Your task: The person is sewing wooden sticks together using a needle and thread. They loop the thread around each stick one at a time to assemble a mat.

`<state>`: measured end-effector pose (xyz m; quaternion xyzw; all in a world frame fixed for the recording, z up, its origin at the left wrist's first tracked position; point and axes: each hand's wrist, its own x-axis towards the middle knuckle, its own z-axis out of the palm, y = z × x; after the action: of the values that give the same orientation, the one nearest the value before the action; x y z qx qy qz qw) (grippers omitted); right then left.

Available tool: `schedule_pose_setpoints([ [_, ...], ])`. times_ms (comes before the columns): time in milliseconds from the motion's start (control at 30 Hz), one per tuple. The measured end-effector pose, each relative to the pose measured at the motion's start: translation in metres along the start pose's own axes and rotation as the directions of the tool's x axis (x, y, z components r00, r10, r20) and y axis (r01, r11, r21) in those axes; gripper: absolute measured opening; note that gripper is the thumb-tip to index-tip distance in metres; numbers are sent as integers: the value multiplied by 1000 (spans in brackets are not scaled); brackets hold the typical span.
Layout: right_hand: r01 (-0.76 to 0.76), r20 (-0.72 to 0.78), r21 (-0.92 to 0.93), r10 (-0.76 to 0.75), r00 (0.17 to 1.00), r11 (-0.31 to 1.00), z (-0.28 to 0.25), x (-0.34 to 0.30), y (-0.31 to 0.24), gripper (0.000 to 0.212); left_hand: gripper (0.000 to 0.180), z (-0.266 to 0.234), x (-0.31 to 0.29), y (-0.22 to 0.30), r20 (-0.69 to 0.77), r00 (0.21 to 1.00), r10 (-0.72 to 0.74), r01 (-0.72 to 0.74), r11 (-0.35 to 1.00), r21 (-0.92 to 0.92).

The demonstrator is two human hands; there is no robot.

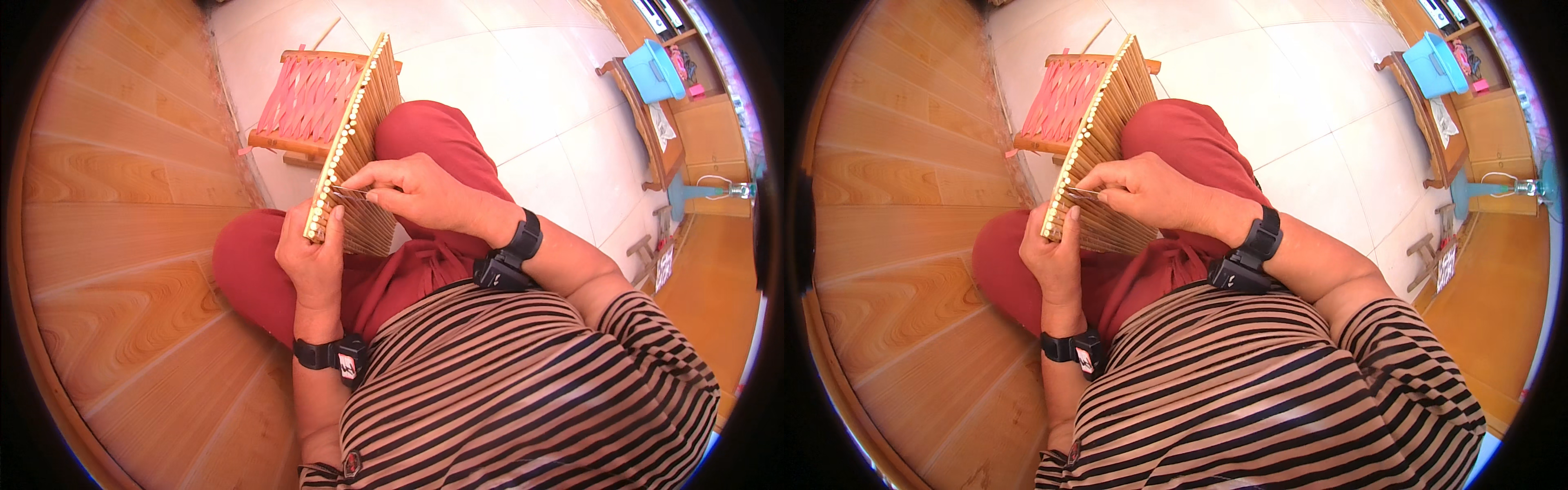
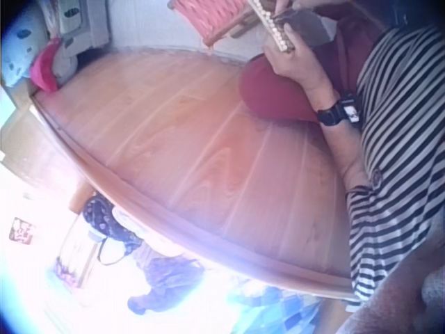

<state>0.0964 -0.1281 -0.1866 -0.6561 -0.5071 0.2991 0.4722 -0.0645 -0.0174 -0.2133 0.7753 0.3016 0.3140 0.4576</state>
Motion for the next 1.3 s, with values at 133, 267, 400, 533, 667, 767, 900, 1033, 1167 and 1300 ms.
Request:
schedule_pose_setpoints([
  [133, -49, 8, 82, 48, 999, 995, -2, -2, -4, 24, 26, -5, 3, 8, -32, 985, 169, -168, 985, 49],
  [267, -31, 22, 63, 30, 999, 998, -7, -10, -2, 23, 27, -11, -3, 21, 51, 987, 149, -154, 982, 108],
  [400, -70, 116, 33, 66, 991, 997, -18, -19, -13, 22, 31, -10, -11, 37, 135, 979, 152, -175, 968, 179],
  [533, -99, 102, 67, 92, 991, 993, -17, -20, -17, 21, 24, -14, -6, 36, 147, 944, 295, -321, 923, 212],
  [667, -85, 56, 106, 79, 995, 991, -10, -22, -12, 22, 19, -10, -5, 37, 120, 946, 302, -320, 931, 176],
  [767, -66, 15, 78, 65, 998, 995, -8, -23, -12, 22, 15, -8, -5, 35, 113, 945, 307, -323, 928, 184],
  [900, -53, 15, 31, 53, 999, 998, -7, -18, -16, 21, 15, -9, -5, 37, 108, 940, 324, -340, 916, 211],
  [1033, -4, -14, -8, 4, 1000, 1000, -5, -16, -12, 20, 15, -9, -5, 35, 115, 939, 324, -342, 915, 215],
  [1167, 25, -54, 33, -23, 998, 999, 2, -12, -13, 18, 15, -9, -5, 33, 107, 947, 302, -319, 921, 225],
  [1300, -42, -75, -5, 42, 996, 999, 9, -4, -23, 10, 15, -9, -5, 29, 111, 939, 325, -342, 918, 202],
])
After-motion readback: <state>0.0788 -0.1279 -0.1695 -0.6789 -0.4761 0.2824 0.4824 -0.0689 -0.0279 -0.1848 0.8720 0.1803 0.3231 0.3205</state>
